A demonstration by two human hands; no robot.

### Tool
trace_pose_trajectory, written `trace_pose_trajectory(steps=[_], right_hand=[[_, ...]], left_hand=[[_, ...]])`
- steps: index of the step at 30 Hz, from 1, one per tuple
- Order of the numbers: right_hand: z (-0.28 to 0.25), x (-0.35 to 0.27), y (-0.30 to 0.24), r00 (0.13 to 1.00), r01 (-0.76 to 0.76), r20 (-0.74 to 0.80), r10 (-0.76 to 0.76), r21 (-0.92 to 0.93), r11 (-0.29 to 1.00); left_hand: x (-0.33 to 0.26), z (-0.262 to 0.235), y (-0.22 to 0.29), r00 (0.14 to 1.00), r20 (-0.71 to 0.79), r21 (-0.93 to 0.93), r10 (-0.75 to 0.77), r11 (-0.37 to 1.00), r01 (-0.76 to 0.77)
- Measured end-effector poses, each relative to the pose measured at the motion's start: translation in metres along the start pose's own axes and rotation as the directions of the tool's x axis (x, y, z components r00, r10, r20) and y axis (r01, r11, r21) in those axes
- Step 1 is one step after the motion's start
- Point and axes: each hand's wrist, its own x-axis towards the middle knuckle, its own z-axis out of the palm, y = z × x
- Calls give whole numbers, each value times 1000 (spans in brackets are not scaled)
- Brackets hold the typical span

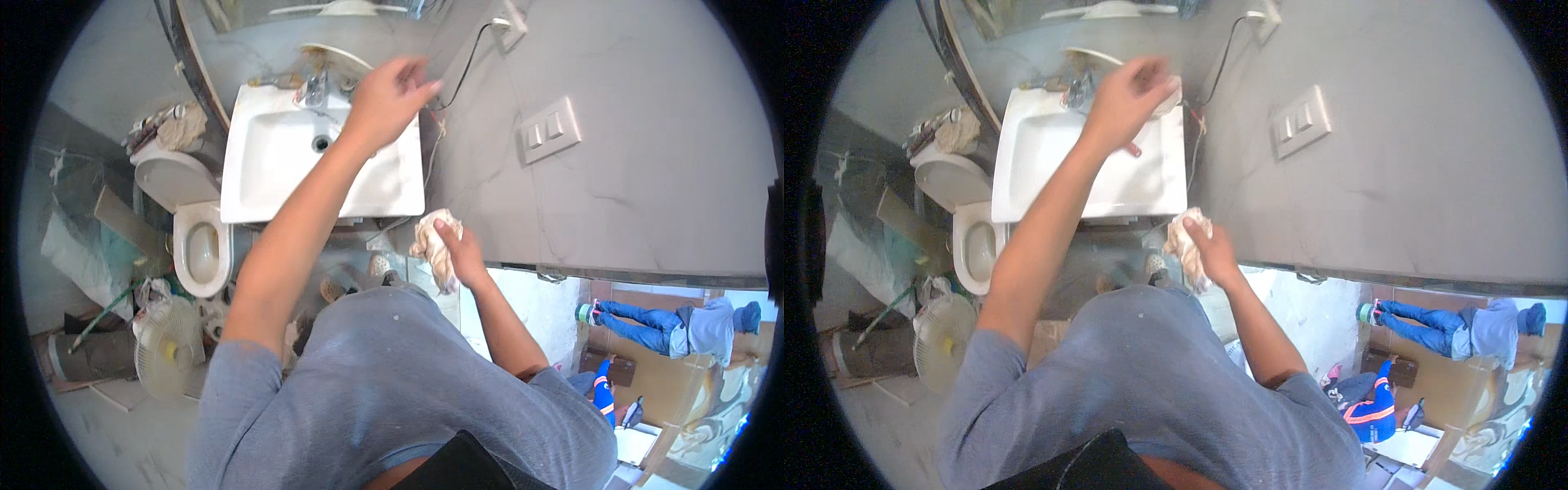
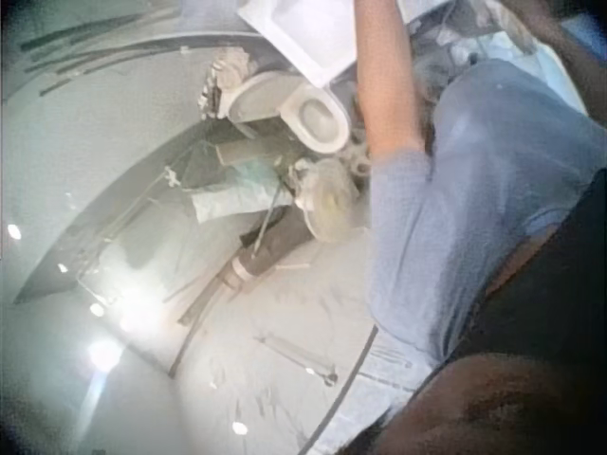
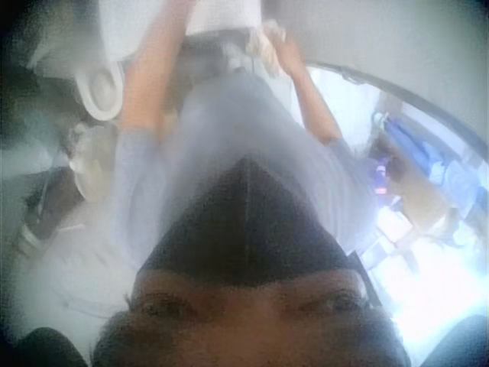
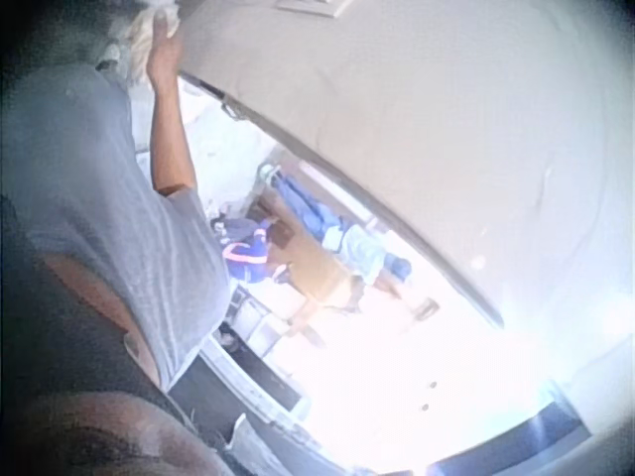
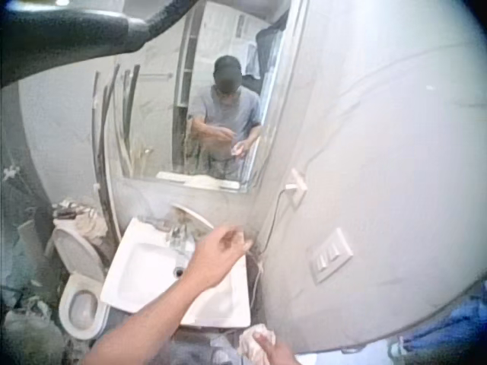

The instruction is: The person wipes a bathroom sink and vanity with a cloth, then moves to a cluttered room to wipe a small fan and other surfaces. They handle a cloth, a fan, and a small metal sheet during the cleaning process.

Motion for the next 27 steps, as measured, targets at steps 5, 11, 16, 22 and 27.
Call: trace_pose_trajectory(steps=[5,11,16,22,27], right_hand=[[-6,-14,22,999,17,37,-23,146,989],[-20,-4,14,977,151,118,-181,224,963],[-44,10,-2,973,168,124,-194,196,966],[-46,20,-3,985,119,101,-140,190,975],[-51,22,2,996,76,-38,-75,27,997]], left_hand=[[156,90,16,943,152,625,294,711,-323],[204,115,11,941,333,778,57,547,-309],[213,124,10,920,391,750,36,566,-341],[213,97,0,917,365,831,160,389,-399],[119,9,26,963,268,431,-34,898,-88]])
